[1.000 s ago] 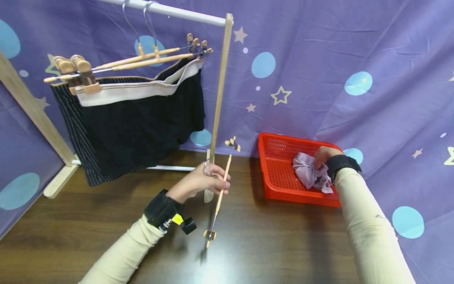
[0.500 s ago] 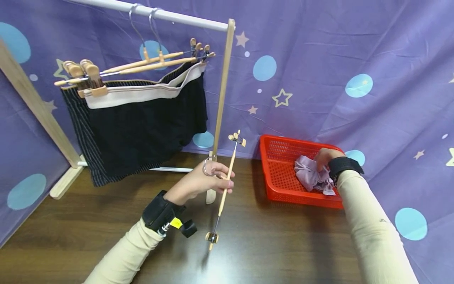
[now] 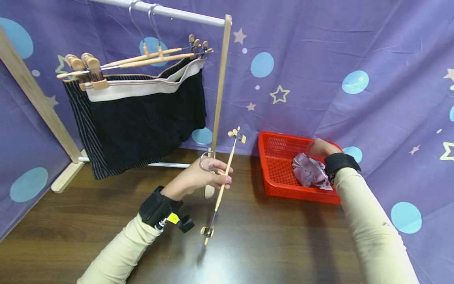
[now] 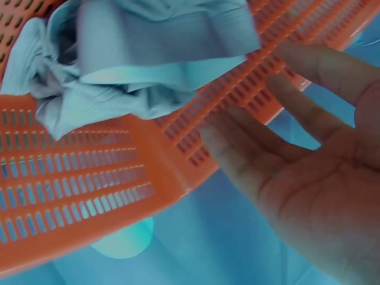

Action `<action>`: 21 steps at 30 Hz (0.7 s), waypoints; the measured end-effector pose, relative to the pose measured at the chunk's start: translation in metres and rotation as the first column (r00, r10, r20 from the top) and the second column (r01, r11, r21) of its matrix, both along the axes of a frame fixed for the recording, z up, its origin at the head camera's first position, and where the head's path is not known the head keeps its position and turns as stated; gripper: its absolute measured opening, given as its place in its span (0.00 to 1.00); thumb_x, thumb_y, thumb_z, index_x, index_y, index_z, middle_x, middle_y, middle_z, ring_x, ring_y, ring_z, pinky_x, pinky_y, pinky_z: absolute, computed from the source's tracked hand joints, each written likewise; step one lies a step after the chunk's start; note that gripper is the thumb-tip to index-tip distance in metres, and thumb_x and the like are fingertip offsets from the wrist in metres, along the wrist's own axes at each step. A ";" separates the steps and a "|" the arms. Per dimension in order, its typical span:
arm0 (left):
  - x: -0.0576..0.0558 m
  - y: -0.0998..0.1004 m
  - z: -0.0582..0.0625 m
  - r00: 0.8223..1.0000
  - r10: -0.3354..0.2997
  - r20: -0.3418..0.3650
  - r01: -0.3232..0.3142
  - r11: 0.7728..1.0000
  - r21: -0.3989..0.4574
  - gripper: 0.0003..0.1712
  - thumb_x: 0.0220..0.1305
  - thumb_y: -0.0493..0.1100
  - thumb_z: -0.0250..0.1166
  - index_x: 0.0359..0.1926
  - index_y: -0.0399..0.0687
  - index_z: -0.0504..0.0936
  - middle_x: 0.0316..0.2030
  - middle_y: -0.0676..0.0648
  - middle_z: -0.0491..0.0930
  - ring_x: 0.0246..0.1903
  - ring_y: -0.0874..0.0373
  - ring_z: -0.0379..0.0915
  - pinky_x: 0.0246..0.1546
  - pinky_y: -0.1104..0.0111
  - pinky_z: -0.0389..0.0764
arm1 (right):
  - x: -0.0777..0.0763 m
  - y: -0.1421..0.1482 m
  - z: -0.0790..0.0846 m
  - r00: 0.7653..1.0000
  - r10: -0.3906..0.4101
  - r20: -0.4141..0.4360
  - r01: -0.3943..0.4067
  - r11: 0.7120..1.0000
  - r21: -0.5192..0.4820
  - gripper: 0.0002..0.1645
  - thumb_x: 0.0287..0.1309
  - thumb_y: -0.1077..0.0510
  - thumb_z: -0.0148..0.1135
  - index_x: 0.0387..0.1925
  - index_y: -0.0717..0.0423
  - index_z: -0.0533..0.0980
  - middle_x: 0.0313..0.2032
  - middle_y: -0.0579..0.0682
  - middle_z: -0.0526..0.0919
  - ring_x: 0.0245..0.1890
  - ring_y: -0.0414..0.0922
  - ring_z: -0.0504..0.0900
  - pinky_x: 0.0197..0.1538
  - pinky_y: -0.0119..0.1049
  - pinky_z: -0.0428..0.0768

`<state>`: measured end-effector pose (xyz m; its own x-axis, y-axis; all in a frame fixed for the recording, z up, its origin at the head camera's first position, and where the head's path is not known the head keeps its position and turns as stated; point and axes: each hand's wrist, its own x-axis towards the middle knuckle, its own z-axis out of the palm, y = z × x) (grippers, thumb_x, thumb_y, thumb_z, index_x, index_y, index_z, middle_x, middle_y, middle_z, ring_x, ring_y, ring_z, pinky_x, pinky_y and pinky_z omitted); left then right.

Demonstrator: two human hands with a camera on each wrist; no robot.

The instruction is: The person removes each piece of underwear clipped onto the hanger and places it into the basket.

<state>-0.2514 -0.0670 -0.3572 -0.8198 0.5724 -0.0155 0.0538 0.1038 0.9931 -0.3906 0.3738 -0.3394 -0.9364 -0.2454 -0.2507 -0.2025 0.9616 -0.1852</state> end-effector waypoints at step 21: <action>0.012 -0.044 0.022 0.995 0.051 -0.081 -0.058 0.994 -0.090 0.16 0.63 0.28 0.67 0.51 0.22 0.79 0.30 0.43 0.87 0.29 0.61 0.85 0.41 0.56 0.89 | -0.003 -0.126 0.043 0.976 -0.086 -0.201 -0.040 0.832 -0.554 0.30 0.66 0.67 0.58 0.68 0.70 0.66 0.62 0.78 0.72 0.65 0.68 0.73 0.67 0.58 0.74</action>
<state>-0.2394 -0.1113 -0.3348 -0.8505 0.5260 -0.0007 0.1230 0.2001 0.9720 -0.3931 0.2479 -0.2966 -0.9578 -0.2607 0.1214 -0.2761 0.7157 -0.6415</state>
